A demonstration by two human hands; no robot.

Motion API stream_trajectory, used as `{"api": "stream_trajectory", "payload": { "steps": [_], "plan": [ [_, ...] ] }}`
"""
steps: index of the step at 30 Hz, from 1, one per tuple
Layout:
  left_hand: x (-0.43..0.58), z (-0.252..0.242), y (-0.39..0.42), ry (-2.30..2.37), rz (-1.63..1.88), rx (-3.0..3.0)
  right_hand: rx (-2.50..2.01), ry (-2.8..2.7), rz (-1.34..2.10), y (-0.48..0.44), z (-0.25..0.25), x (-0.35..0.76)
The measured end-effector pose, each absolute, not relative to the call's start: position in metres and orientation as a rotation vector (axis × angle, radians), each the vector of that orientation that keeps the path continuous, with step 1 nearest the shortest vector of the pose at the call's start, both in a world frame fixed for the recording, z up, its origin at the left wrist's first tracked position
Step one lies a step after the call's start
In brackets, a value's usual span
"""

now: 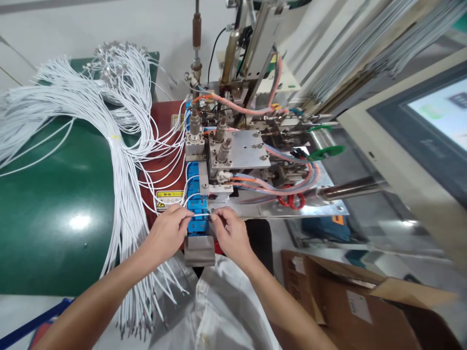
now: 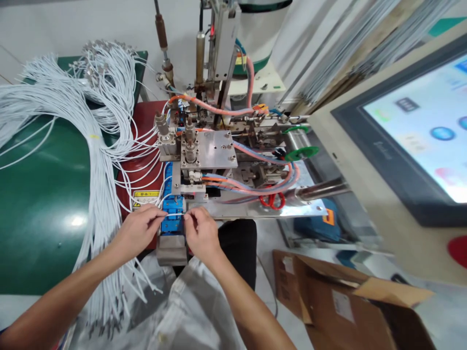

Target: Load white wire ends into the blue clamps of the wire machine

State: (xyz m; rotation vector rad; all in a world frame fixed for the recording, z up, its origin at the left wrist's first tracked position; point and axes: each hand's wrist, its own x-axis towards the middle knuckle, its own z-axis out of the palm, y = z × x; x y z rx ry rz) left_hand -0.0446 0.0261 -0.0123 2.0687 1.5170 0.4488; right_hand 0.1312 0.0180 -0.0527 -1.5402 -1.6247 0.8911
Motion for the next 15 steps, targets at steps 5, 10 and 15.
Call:
{"api": "stream_trajectory", "payload": {
  "steps": [5, 10, 15],
  "plan": [
    [-0.0401, -0.0076, 0.0284, 1.578, 0.337, 2.115, -1.603, -1.624, 0.988, 0.0256, -0.0508, 0.1325],
    [-0.0374, -0.0045, 0.0295, 1.599, 0.296, 2.111, -1.558, -1.645, 1.038, 0.027, -0.0514, 0.1347],
    [-0.0382, -0.0029, 0.0296, 1.581, 0.304, 2.089, -1.447, -1.601, 1.004, 0.0257, -0.0533, 0.1389]
  ]
}}
